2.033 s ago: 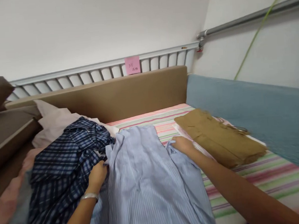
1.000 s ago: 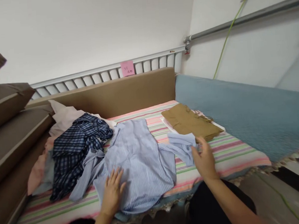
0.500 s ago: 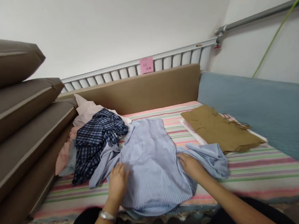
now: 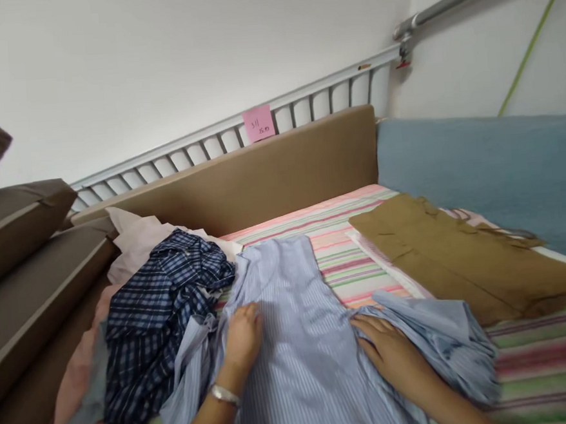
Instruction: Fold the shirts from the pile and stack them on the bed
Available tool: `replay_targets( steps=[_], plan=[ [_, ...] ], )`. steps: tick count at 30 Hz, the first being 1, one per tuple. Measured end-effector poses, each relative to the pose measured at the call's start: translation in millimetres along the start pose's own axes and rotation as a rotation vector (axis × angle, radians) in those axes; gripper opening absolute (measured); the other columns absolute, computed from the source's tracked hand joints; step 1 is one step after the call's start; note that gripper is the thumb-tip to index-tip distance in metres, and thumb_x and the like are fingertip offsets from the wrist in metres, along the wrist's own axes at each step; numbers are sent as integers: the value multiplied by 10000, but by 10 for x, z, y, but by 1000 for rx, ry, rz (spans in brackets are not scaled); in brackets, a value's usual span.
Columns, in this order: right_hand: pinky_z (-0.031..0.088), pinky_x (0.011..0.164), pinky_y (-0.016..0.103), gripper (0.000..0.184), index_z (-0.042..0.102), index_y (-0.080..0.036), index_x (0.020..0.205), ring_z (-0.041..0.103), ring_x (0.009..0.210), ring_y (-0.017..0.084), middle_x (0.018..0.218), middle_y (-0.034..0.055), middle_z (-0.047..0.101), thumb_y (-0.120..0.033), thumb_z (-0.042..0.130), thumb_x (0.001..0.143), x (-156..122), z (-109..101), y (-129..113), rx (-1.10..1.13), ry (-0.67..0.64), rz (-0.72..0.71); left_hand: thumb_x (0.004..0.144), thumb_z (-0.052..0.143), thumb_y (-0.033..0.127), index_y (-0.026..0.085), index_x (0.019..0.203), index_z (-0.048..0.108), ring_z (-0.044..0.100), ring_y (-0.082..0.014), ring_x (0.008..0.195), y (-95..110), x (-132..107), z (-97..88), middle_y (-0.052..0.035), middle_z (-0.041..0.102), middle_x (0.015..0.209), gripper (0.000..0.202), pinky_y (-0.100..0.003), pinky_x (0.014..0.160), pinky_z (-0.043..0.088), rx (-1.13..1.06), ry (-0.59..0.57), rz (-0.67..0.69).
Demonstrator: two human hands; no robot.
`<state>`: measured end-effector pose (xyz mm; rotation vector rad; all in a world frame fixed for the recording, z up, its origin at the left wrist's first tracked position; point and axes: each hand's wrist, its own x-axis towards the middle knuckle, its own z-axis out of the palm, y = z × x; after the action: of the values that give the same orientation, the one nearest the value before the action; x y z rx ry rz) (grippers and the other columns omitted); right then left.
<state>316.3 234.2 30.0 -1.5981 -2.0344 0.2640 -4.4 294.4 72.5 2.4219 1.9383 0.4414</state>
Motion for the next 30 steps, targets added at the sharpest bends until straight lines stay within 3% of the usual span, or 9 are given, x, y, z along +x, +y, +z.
replay_targets(
  steps=[2, 5, 9, 12, 16, 20, 22, 26, 30],
  plan=[
    [443, 928, 413, 333, 636, -205, 1089, 560, 1057, 228, 1138, 83, 629, -219, 452, 812, 60, -54, -35, 19, -17, 10, 892, 369, 330, 203, 1223, 525, 482, -167, 1199, 74, 254, 144, -66, 555, 1284, 388, -325, 1017, 371, -67, -38, 52],
    [451, 883, 410, 293, 658, -225, 1022, 567, 995, 228, 1070, 69, 643, -204, 454, 814, 129, -118, -68, 35, -43, 36, 880, 393, 327, 184, 1236, 514, 439, -176, 1247, -144, 689, 261, -76, 503, 1341, 402, -322, 1025, 359, -10, -72, -127],
    [450, 844, 416, 295, 659, -241, 1006, 551, 980, 241, 1057, 62, 632, -171, 464, 795, 161, -113, -76, 39, -62, 90, 892, 310, 274, 95, 1233, 505, 556, -223, 1120, -673, 1219, 137, -164, 600, 1200, 432, -341, 923, 435, 76, -68, -323],
    [443, 844, 417, 304, 659, -247, 1005, 542, 981, 242, 1064, 60, 624, -154, 474, 782, 163, -101, -77, 51, -60, 125, 864, 356, 284, 73, 1275, 451, 539, -282, 1130, -755, 1408, 78, -211, 556, 1237, 472, -402, 902, 434, 148, -46, -400],
    [437, 856, 396, 309, 661, -248, 994, 537, 989, 232, 1065, 53, 621, -131, 480, 773, 173, -154, -103, 96, -80, 154, 822, 403, 226, 142, 1278, 450, 368, -365, 1261, -241, 1434, 152, -194, 343, 1425, 467, -554, 956, 328, 279, 25, -288],
    [428, 873, 384, 317, 661, -241, 994, 528, 1014, 231, 1082, 54, 619, -113, 473, 773, 175, -219, -141, 132, -97, 185, 866, 326, 208, 174, 1161, 548, 482, -265, 1139, 674, 1520, 214, -131, 535, 1254, 371, -425, 947, 368, 280, -21, 121],
    [423, 888, 379, 303, 667, -230, 980, 530, 1020, 231, 1086, 58, 623, -118, 466, 784, 169, -232, -147, 144, -100, 192, 872, 334, 224, 171, 1080, 588, 531, -231, 1053, 1128, 1629, 280, -117, 607, 1103, 332, -363, 919, 392, 242, -93, 206],
    [384, 964, 372, 418, 625, -217, 1115, 495, 1129, 230, 1245, 72, 560, -69, 401, 795, 192, -250, -100, 131, -88, 184, 841, 383, 196, 94, 1031, 598, 563, -259, 1003, 1729, 1915, 529, -181, 607, 1039, 305, -354, 842, 438, 268, -147, 184],
    [391, 949, 354, 483, 583, -183, 1175, 489, 1149, 237, 1265, 101, 541, -32, 392, 759, 276, -351, 4, 66, -153, 269, 806, 362, 93, 26, 976, 614, 594, -286, 982, 1837, 2202, 731, -258, 606, 1017, 311, -357, 792, 464, 316, -213, 49]
  ],
)
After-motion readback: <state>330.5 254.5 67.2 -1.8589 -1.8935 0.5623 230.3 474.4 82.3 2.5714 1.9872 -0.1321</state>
